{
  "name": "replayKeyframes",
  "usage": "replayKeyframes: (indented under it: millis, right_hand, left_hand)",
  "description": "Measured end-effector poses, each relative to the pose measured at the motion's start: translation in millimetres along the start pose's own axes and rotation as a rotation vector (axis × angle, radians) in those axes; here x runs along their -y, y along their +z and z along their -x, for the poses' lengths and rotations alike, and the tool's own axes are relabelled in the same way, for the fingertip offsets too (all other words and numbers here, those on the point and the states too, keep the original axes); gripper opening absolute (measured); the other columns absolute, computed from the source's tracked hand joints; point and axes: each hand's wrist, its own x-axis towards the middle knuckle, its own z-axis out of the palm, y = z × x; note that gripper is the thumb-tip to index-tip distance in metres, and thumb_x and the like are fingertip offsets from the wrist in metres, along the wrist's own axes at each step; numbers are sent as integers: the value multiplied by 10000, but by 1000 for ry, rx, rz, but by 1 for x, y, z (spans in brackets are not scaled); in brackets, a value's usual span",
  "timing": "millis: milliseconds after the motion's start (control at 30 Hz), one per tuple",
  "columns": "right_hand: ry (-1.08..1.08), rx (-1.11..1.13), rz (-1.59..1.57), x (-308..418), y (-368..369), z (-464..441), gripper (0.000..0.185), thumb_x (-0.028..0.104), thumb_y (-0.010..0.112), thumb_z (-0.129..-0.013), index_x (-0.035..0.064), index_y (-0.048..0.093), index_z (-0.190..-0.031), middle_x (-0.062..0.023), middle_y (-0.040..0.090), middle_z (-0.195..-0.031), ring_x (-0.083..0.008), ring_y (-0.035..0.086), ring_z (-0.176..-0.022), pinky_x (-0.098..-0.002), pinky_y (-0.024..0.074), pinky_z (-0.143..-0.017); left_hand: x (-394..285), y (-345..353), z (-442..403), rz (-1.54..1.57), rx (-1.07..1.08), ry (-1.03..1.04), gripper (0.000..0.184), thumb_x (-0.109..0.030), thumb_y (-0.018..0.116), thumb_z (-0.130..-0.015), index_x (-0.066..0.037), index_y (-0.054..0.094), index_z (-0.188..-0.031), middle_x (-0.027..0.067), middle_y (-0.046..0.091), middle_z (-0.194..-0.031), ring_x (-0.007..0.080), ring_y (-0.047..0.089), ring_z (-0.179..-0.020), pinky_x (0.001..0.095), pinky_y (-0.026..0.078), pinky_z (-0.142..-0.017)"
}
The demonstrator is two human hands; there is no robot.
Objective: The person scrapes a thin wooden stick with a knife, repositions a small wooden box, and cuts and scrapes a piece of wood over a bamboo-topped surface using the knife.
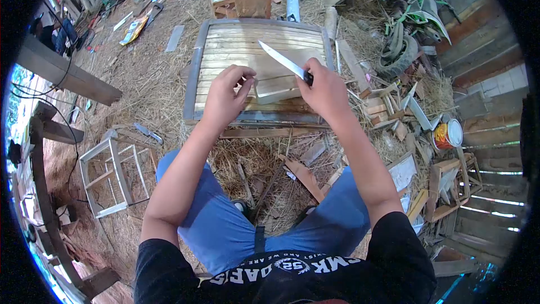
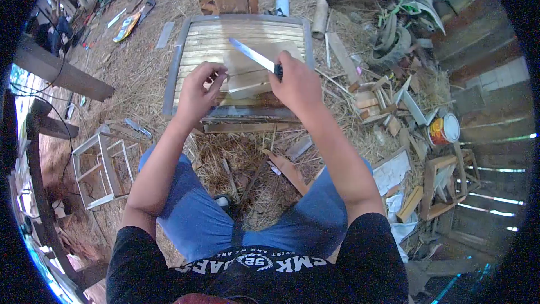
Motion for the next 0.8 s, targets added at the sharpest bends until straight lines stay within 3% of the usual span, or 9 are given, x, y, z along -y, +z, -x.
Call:
replayKeyframes:
  millis: [67, 200, 233, 333, 533, 600, 633, 800]
  right_hand:
    - [69, 168, 60, 6, -9, -3, 277, 256, 736, -887, 113, 559, -1044, -148, 711, -849, -408, 693, -797, -512, 533, -684]
    - [37, 143, 138, 2, -1, -8, 330, 226, 756, -840, 144, 544, -1079, -112, 725, -868, -374, 716, -807, -514, 549, -662]
    - [29, 159, 146, 6, -3, -10, 312, 204, 745, -843, 142, 540, -1071, -117, 721, -861, -376, 713, -809, -520, 545, -661]
    - [-10, 146, 174, 12, -3, -12, 297, 185, 734, -850, 143, 543, -1072, -117, 718, -868, -372, 712, -809, -522, 539, -656]
    - [-37, 111, 211, 17, 1, -4, 296, 184, 726, -866, 96, 534, -1074, -159, 686, -844, -408, 695, -777, -534, 534, -642]
    - [77, 245, 220, 19, -3, -11, 303, 173, 730, -866, 90, 522, -1070, -158, 692, -872, -409, 695, -776, -539, 534, -640]
    - [107, 279, 211, 20, -5, -15, 307, 159, 730, -865, 93, 513, -1072, -161, 694, -899, -410, 696, -788, -542, 534, -648]
    - [105, 380, 161, 20, -15, -26, 364, 144, 734, -861, 93, 501, -1136, -161, 697, -933, -399, 703, -829, -537, 546, -675]
  left_hand:
    - [6, 0, 0, -24, -1, 93, 135, -17, 691, -891, -3, 671, -1024, 146, 681, -935, 315, 667, -849, 392, 531, -763]
    - [12, -6, 2, -70, 38, 138, 146, -25, 708, -874, -28, 680, -1017, 145, 684, -948, 335, 666, -919, 422, 527, -800]
    - [9, -12, 3, -118, 96, 63, 192, -58, 718, -898, -29, 703, -1087, 124, 713, -1009, 287, 683, -957, 389, 530, -873]
    - [2, -20, 9, -106, -35, 43, 218, -99, 726, -903, -29, 697, -1107, 134, 713, -1035, 287, 683, -986, 392, 531, -889]
    - [4, -31, 13, -161, 47, 95, 267, -134, 702, -924, -39, 661, -1170, 170, 688, -1150, 383, 643, -1081, 448, 513, -954]
    - [0, -30, 13, -195, 102, 64, 297, -141, 695, -923, -39, 640, -1196, 177, 674, -1189, 396, 618, -1142, 457, 499, -986]
    - [-2, -34, 11, -193, 171, 75, 393, -157, 689, -923, -41, 596, -1286, 209, 622, -1294, 419, 571, -1229, 468, 469, -1043]
    - [-34, -40, 8, -260, 199, -103, 564, -183, 697, -907, -30, 501, -1413, 243, 507, -1452, 435, 510, -1313, 475, 423, -1108]
